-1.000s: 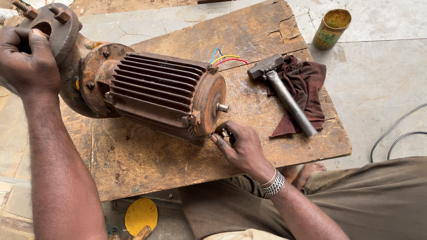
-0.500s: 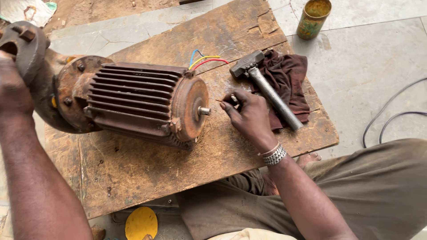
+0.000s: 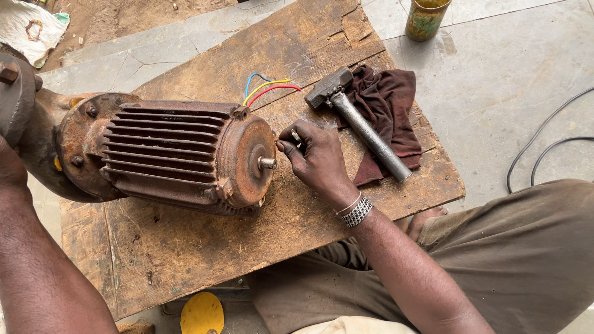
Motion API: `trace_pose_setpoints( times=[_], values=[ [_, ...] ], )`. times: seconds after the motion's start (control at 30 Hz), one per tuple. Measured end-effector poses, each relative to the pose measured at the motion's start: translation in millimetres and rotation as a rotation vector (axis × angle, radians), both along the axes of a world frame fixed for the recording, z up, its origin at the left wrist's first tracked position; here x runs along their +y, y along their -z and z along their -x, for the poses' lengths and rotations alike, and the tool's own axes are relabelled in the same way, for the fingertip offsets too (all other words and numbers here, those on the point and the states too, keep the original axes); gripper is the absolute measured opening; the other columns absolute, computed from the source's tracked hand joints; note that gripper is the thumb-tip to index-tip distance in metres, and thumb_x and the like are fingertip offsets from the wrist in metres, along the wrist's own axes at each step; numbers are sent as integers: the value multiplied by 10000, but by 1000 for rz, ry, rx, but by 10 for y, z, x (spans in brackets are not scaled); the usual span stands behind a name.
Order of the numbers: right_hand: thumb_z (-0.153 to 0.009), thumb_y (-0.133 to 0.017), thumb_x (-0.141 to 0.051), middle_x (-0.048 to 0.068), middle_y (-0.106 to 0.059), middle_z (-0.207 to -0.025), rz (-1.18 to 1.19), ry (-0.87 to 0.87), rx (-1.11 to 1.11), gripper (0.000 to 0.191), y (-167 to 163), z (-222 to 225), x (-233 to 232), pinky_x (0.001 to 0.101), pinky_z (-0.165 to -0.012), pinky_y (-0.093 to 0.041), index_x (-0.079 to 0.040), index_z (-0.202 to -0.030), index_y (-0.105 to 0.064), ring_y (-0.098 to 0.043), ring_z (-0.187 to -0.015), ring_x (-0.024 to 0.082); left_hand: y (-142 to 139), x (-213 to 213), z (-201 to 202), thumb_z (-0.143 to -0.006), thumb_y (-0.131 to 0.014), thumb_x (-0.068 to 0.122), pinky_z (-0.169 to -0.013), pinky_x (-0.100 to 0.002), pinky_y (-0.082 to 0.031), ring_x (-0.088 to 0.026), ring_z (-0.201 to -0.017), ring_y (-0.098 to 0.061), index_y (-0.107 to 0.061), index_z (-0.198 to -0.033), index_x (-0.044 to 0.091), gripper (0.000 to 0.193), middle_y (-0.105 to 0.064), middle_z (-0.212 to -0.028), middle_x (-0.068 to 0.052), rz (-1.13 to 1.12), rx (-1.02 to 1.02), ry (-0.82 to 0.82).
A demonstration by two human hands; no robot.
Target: The person works on a rusty water pump motor set on a wooden board across their lap. They unscrew the terminal box cover, handle the red, yellow and blue wires, apply sealant from a SPEL packet to a component, and use pliers to tighten and adjust parts on the motor.
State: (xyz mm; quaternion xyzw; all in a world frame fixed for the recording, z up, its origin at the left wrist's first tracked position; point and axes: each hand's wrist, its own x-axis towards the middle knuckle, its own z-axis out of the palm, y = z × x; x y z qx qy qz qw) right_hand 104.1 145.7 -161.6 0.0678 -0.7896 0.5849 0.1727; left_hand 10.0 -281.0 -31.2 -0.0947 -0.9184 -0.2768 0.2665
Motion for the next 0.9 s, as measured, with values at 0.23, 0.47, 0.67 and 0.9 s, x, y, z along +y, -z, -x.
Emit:
trace_pose_setpoints(
  times=[0.23,0.47,0.67,0.9],
  values=[
    [-902,-743,-71,81,-776,-904,32,-66,26,159,42,-1,32,303,-648,-582,-55,-1059,-757,-748,-759,144,-30,43,31,-1157,-412,208,-924,-346,-634,-203,-1042,-745,-654,-1206,8,318,-734,-1149,-114,5,12,7],
    [-955,-723,-157,82,-725,-724,-3,11,-82,152,97,35,-45,344,-546,-506,-27,-877,-733,-675,-614,158,-68,100,33,-1171,-393,213,-929,-353,-639,-213,-1048,-749,-655,-1229,2,342,-737,-1159,-124,2,28,9],
    [-1050,-601,-281,73,-675,-645,-27,-55,-247,377,139,112,-25,375,-572,-497,-28,-783,-680,-650,-582,173,-64,117,41,-1183,-376,217,-933,-360,-642,-221,-1053,-752,-656,-1249,-4,363,-740,-1167,-132,-6,41,3],
    [-1044,-563,-264,53,-559,-624,-142,-41,-122,303,277,112,-65,370,-522,-429,-46,-841,-617,-511,-539,168,-14,50,60,-1197,-357,222,-939,-367,-647,-231,-1059,-757,-658,-1273,-11,388,-743,-1177,-142,-23,78,-10]
  ],
)
